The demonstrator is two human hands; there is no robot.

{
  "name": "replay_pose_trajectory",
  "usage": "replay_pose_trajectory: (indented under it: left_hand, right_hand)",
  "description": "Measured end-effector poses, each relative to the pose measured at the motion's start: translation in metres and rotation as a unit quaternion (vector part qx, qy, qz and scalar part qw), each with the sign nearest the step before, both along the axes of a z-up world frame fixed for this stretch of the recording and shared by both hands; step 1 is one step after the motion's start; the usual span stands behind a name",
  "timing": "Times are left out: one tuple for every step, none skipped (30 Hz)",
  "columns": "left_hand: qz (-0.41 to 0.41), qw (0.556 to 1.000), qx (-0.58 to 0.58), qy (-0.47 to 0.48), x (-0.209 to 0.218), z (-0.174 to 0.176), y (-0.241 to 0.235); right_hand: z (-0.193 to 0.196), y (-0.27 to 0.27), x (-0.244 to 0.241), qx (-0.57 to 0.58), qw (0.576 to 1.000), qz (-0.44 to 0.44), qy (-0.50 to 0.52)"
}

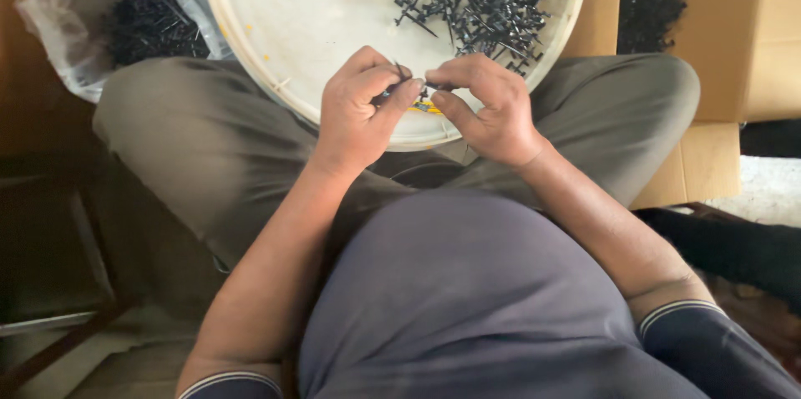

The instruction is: The person sits cross-legged with a basin on their lap and repeatedly picks up nails and plastic fastener heads, pressing them together by hand. They place the assembled fasteners into a plastic bag inside the basin.

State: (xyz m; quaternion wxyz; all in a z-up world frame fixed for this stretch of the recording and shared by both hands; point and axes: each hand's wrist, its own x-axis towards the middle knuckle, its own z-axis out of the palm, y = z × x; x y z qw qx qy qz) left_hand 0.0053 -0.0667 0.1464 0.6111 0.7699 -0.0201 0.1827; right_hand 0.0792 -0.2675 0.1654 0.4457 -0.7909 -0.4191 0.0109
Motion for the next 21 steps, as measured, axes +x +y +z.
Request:
replay_pose_trajectory:
  left_hand:
    - [-0.001,1.0,0.008,0.004,-0.001,0.0,0.0]
    - [-0.002,1.0,0.016,0.008,-0.001,0.001,0.0]
    - [-0.003,1.0,0.007,0.008,-0.001,0.001,0.0]
    - [-0.004,1.0,-0.001,0.009,-0.001,0.002,0.0]
    - [-0.007,1.0,-0.01,0.01,-0.001,0.003,0.0]
    - [-0.008,1.0,-0.007,0.016,-0.001,0.003,0.0]
    - [-0.011,1.0,-0.006,0.022,-0.002,0.004,0.0]
    - [-0.014,0.999,-0.004,0.029,-0.003,0.004,0.0]
    - [-0.013,1.0,0.012,0.025,-0.004,0.005,0.0]
    - [-0.013,0.999,0.028,0.022,-0.005,0.005,0.0]
    - [-0.012,0.999,0.044,0.018,-0.005,0.006,0.0]
    - [-0.014,0.998,0.062,0.024,-0.005,0.007,-0.001]
    - [-0.015,0.996,0.081,0.029,-0.005,0.009,0.0]
    - [-0.016,0.994,0.1,0.035,-0.005,0.01,-0.001]
    - [-0.01,0.99,0.14,0.002,-0.005,0.011,-0.001]
    - [-0.004,0.983,0.18,-0.03,-0.005,0.013,-0.001]
    - [0.002,0.974,0.219,-0.064,-0.005,0.014,-0.001]
    - [0.005,0.968,0.24,-0.07,-0.005,0.016,-0.002]
    - [0.007,0.962,0.261,-0.076,-0.004,0.017,-0.003]
    - [0.01,0.956,0.282,-0.082,-0.004,0.018,-0.005]
    - [0.013,0.954,0.287,-0.091,-0.004,0.019,-0.006]
  right_hand:
    - [0.0,0.001,-0.001,-0.008,1.0,-0.004,0.001]
    - [0.0,0.001,-0.001,-0.016,1.0,-0.009,0.001]
    - [0.0,0.002,0.0,-0.024,1.0,-0.016,0.0]
    - [0.001,0.002,0.001,-0.024,1.0,-0.008,-0.005]
    - [0.001,0.002,0.001,-0.024,1.0,-0.003,-0.009]
    - [0.0,0.002,0.002,-0.024,1.0,0.002,-0.013]
    - [0.0,0.003,0.002,-0.027,0.999,0.005,-0.026]
    - [0.0,0.003,0.002,-0.03,0.999,0.008,-0.039]
    - [0.0,0.003,0.002,-0.033,0.998,0.01,-0.052]
    - [-0.001,0.002,0.002,-0.039,0.997,0.006,-0.068]
    - [-0.001,0.002,0.002,-0.044,0.995,0.002,-0.084]
    - [-0.001,0.0,0.002,-0.049,0.994,-0.002,-0.101]
    - [-0.003,0.0,0.002,-0.057,0.993,-0.007,-0.108]
    - [-0.005,-0.001,0.002,-0.064,0.991,-0.011,-0.115]
    - [-0.008,-0.001,0.002,-0.071,0.99,-0.015,-0.121]
    - [-0.011,-0.001,0.001,-0.068,0.993,-0.029,-0.095]
    - [-0.015,-0.002,0.001,-0.066,0.994,-0.042,-0.07]
    - [-0.021,-0.003,0.0,-0.063,0.995,-0.056,-0.045]
    - [-0.026,-0.003,0.0,-0.037,0.992,-0.09,0.075]
    - [-0.033,-0.002,0.0,-0.01,0.973,-0.123,0.194]
    - [-0.04,0.0,0.0,0.018,0.939,-0.151,0.309]
